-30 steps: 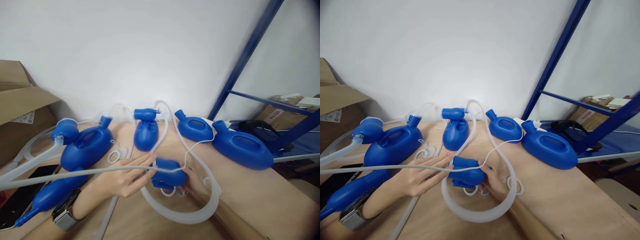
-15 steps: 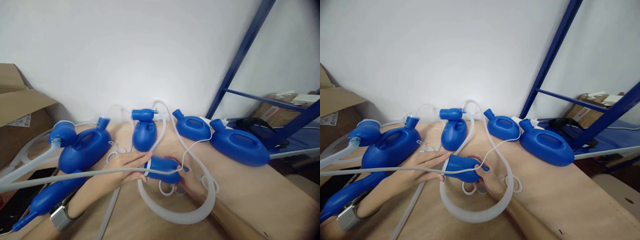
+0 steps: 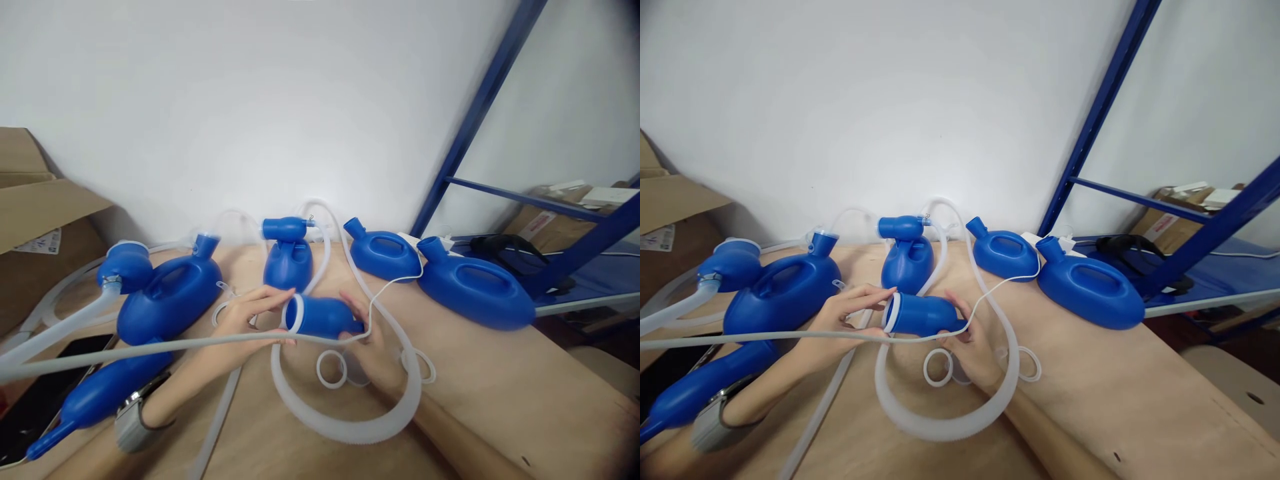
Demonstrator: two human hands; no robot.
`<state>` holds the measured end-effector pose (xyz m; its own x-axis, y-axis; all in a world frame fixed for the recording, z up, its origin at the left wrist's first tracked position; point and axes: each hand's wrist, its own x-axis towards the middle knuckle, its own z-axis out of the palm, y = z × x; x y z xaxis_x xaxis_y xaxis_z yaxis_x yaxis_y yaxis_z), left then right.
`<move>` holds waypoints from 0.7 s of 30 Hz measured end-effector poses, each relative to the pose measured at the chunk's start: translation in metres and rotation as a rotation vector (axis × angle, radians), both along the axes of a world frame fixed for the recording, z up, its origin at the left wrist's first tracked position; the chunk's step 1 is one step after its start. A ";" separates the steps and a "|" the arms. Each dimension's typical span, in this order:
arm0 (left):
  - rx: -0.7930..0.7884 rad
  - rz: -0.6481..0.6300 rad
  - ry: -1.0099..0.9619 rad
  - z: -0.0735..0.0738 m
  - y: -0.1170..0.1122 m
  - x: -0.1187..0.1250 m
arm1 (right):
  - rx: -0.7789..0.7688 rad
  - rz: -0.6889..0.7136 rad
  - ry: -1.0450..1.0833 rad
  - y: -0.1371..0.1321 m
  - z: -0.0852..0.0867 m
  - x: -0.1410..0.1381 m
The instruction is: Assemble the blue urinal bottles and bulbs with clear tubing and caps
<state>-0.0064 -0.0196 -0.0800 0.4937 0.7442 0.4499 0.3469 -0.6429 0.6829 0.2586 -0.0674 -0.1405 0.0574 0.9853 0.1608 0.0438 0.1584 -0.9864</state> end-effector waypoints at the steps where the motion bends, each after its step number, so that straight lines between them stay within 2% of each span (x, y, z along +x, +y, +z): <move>1: 0.003 0.002 0.007 0.000 0.001 0.001 | 0.016 -0.027 -0.010 0.001 0.000 -0.001; 4: -0.043 0.049 -0.032 -0.002 0.004 0.006 | 0.002 -0.072 -0.029 0.003 0.001 -0.003; 6: -0.170 0.120 -0.100 -0.005 0.007 0.009 | 0.002 -0.062 -0.028 0.005 0.004 -0.004; 10: -0.422 0.224 -0.183 -0.013 0.015 0.012 | 0.126 -0.052 -0.053 0.020 0.008 -0.002; 14: -0.527 0.197 -0.246 -0.018 0.028 0.008 | 0.313 -0.049 -0.141 0.051 0.004 -0.001; 17: -0.530 0.189 -0.282 -0.018 0.034 0.002 | 0.407 -0.037 -0.195 0.070 0.002 -0.006; 21: -0.558 0.164 -0.318 -0.015 0.036 -0.003 | 0.500 -0.053 -0.220 0.078 0.000 -0.013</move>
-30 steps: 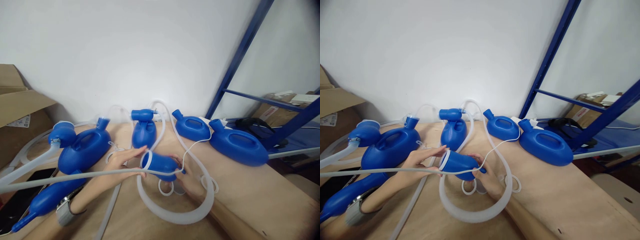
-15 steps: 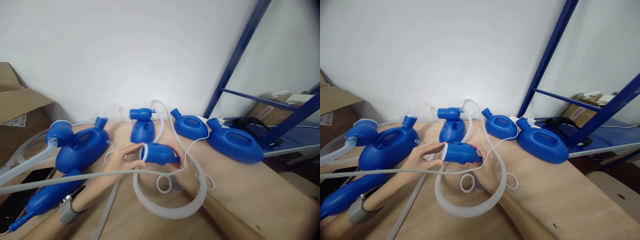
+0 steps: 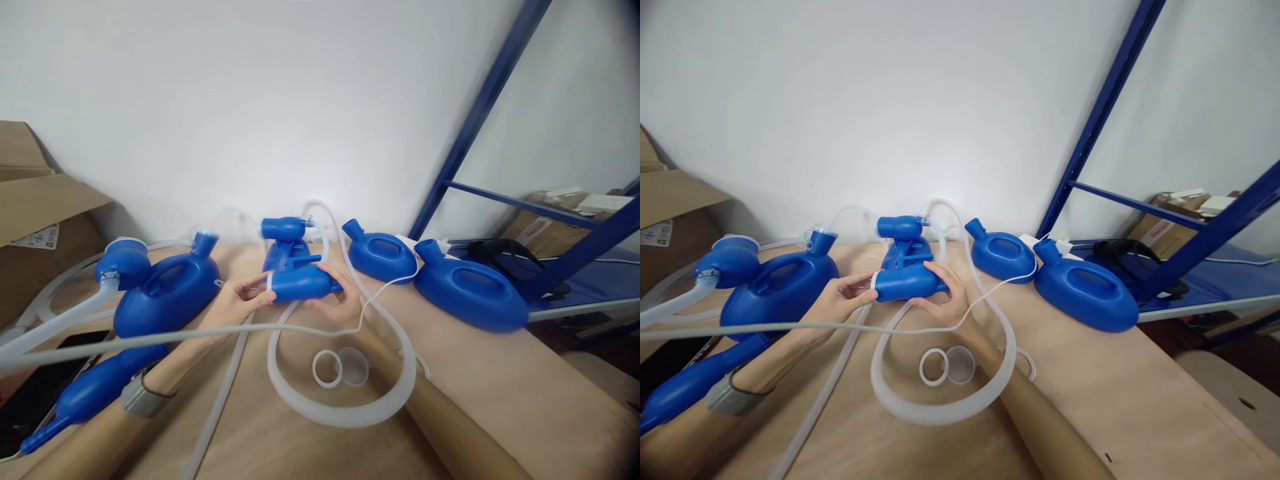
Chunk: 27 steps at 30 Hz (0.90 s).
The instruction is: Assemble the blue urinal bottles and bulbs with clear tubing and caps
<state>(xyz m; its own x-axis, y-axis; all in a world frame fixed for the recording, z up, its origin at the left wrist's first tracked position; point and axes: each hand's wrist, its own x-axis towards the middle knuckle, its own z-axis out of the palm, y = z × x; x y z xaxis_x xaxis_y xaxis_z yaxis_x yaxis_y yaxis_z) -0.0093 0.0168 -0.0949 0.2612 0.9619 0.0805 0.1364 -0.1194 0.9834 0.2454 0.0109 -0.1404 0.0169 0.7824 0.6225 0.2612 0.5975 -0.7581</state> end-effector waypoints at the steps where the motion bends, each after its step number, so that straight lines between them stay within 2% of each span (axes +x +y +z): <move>1: -0.008 -0.006 0.005 0.000 0.000 0.000 | 0.004 -0.001 0.002 -0.001 -0.001 -0.001; 7: -0.049 -0.019 -0.037 -0.008 -0.002 0.006 | -0.058 -0.028 0.007 -0.005 -0.006 0.003; 11: 0.019 0.001 -0.054 -0.013 -0.005 0.008 | -0.130 -0.023 0.036 -0.006 -0.001 0.004; 14: 0.186 0.016 0.033 -0.012 -0.008 0.006 | -0.182 -0.019 0.066 -0.007 0.003 0.002; 20: 0.762 0.057 0.344 -0.005 -0.014 0.000 | -0.301 0.022 0.100 -0.005 0.005 0.002; 23: 0.882 0.043 0.472 -0.005 -0.019 -0.003 | -0.335 0.060 0.070 -0.001 0.005 0.006; 27: 0.883 -0.011 0.572 -0.008 -0.021 -0.006 | -0.341 0.074 -0.024 0.007 0.004 0.011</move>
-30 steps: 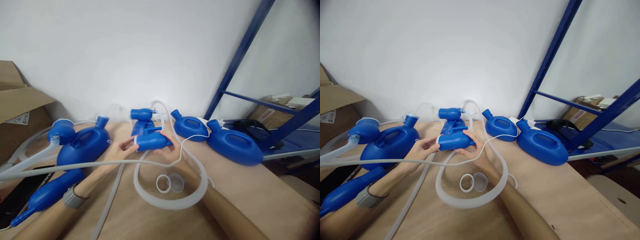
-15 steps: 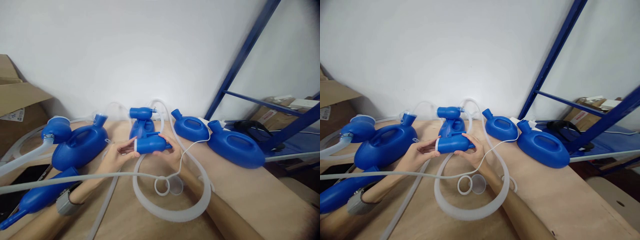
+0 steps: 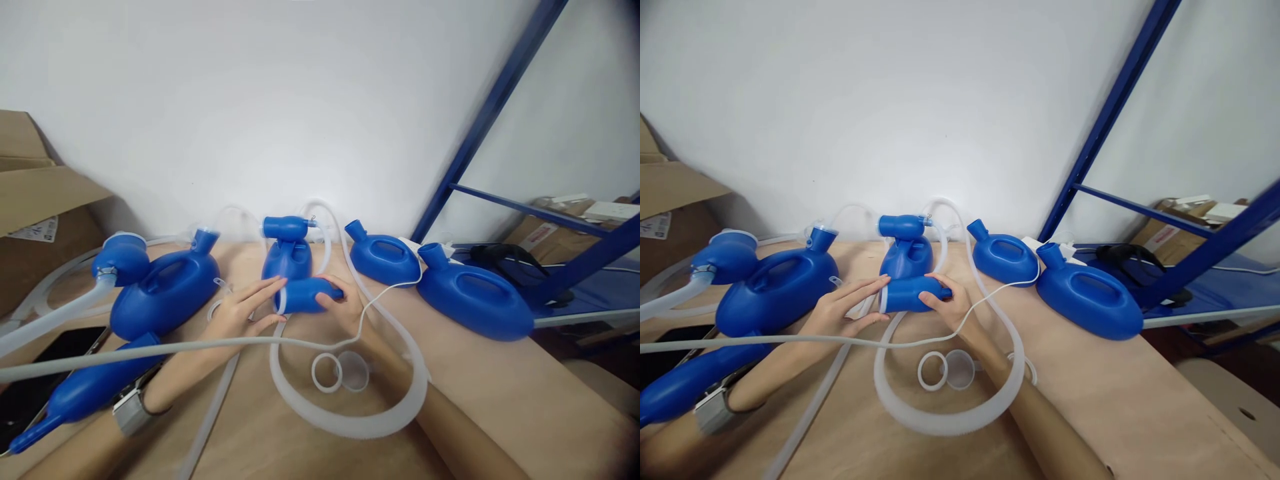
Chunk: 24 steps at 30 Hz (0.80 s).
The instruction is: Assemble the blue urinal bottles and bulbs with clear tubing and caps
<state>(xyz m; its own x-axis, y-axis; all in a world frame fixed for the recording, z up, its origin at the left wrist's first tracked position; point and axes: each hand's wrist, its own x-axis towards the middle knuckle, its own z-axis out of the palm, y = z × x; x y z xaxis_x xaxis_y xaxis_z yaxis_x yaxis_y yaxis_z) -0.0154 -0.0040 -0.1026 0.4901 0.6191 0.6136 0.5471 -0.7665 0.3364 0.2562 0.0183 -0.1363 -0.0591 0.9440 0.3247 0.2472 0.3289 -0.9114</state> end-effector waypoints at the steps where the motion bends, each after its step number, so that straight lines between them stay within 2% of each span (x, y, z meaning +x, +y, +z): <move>1: -0.012 -0.002 0.016 -0.001 0.001 -0.001 | 0.005 0.011 -0.021 0.002 0.000 0.001; 5: -0.076 -0.007 0.007 -0.005 0.010 0.000 | 0.009 0.021 -0.059 0.008 -0.004 0.005; 8: -0.240 0.020 -0.086 -0.002 0.014 0.002 | 0.008 -0.038 -0.053 0.016 -0.012 0.010; 13: -0.608 0.060 -0.133 0.005 0.013 0.004 | 0.066 -0.339 -0.020 0.043 -0.028 0.037; 16: -0.739 0.020 -0.095 0.006 0.014 0.003 | 0.129 -0.498 -0.065 0.058 -0.032 0.060; 18: -0.774 -0.029 -0.052 0.005 0.013 0.003 | 0.171 -0.580 -0.187 0.065 -0.031 0.075; 20: -0.807 -0.117 0.001 0.003 0.012 0.003 | 0.183 -0.662 -0.401 0.070 -0.028 0.090; 22: -0.841 -0.209 0.048 -0.001 0.011 0.003 | 0.158 -0.732 -0.617 0.074 -0.025 0.104; 24: -0.854 -0.242 0.077 -0.005 0.010 0.004 | 0.102 -0.780 -0.746 0.077 -0.022 0.116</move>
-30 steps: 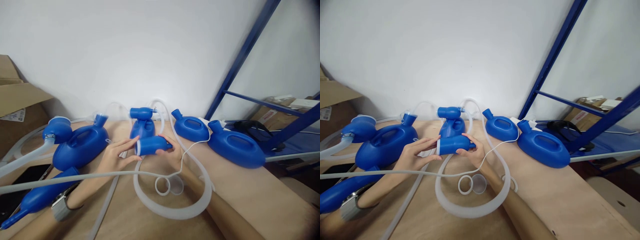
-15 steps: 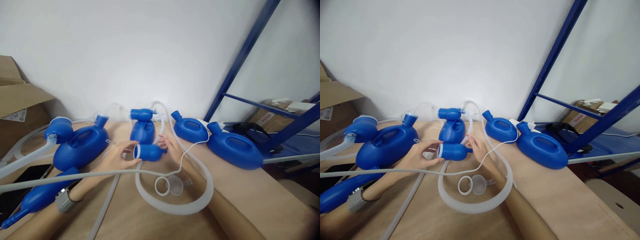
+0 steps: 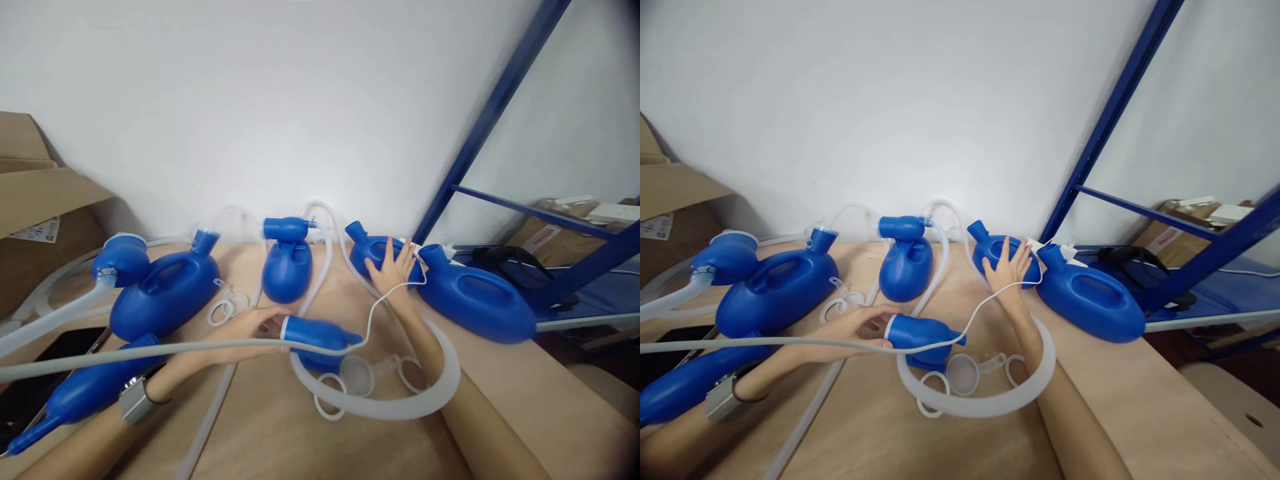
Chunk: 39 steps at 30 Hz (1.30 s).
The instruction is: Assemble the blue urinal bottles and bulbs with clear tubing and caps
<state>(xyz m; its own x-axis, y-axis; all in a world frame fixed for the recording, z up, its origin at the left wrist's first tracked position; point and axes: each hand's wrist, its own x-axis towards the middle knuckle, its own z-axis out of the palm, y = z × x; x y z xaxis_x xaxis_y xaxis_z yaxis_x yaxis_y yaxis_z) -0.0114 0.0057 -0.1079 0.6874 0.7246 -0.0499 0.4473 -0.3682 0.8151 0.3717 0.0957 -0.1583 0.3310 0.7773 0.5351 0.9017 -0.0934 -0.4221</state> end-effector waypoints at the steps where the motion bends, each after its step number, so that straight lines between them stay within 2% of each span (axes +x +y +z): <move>1: 0.005 0.004 0.011 -0.002 0.000 0.001 | -0.037 -0.034 -0.028 0.001 0.001 0.005; 4: -0.014 0.013 0.046 -0.003 0.000 0.004 | -0.098 -0.102 -0.095 0.001 0.001 0.014; 9: -0.123 -0.014 0.012 -0.002 0.003 0.005 | 0.041 -0.184 -0.194 -0.004 -0.001 0.016; 14: -0.100 -0.021 -0.007 -0.005 0.002 0.002 | 0.006 -0.134 -0.201 -0.003 0.003 0.023; 17: -0.097 -0.011 -0.032 -0.002 -0.001 0.003 | -0.038 -0.099 -0.171 0.004 0.007 0.032; 19: -0.091 -0.017 -0.031 0.001 -0.002 0.004 | -0.043 -0.144 -0.127 0.010 0.010 0.037; 22: -0.086 -0.032 -0.017 0.005 -0.003 0.005 | -0.002 -0.214 -0.035 0.017 0.012 0.042; 27: -0.090 -0.054 0.030 0.005 -0.005 0.002 | 0.066 -0.176 0.032 0.016 0.018 0.051; 29: -0.053 -0.044 0.016 0.003 -0.006 0.001 | 0.146 -0.150 0.041 0.012 0.027 0.052; 30: -0.037 -0.038 0.003 0.002 -0.007 0.001 | 0.237 -0.124 0.054 0.009 0.033 0.050; 33: -0.024 -0.035 -0.035 0.001 -0.007 0.000 | 0.644 0.006 0.138 0.000 0.054 0.038; 35: -0.020 -0.031 -0.065 0.002 -0.005 -0.002 | 0.833 0.100 0.222 -0.005 0.067 0.025; 37: -0.038 0.018 -0.140 0.004 0.000 -0.006 | 0.881 0.191 0.333 -0.010 0.075 0.010; 39: -0.144 0.107 -0.303 0.005 0.005 -0.011 | 0.826 0.285 0.417 -0.016 0.078 -0.004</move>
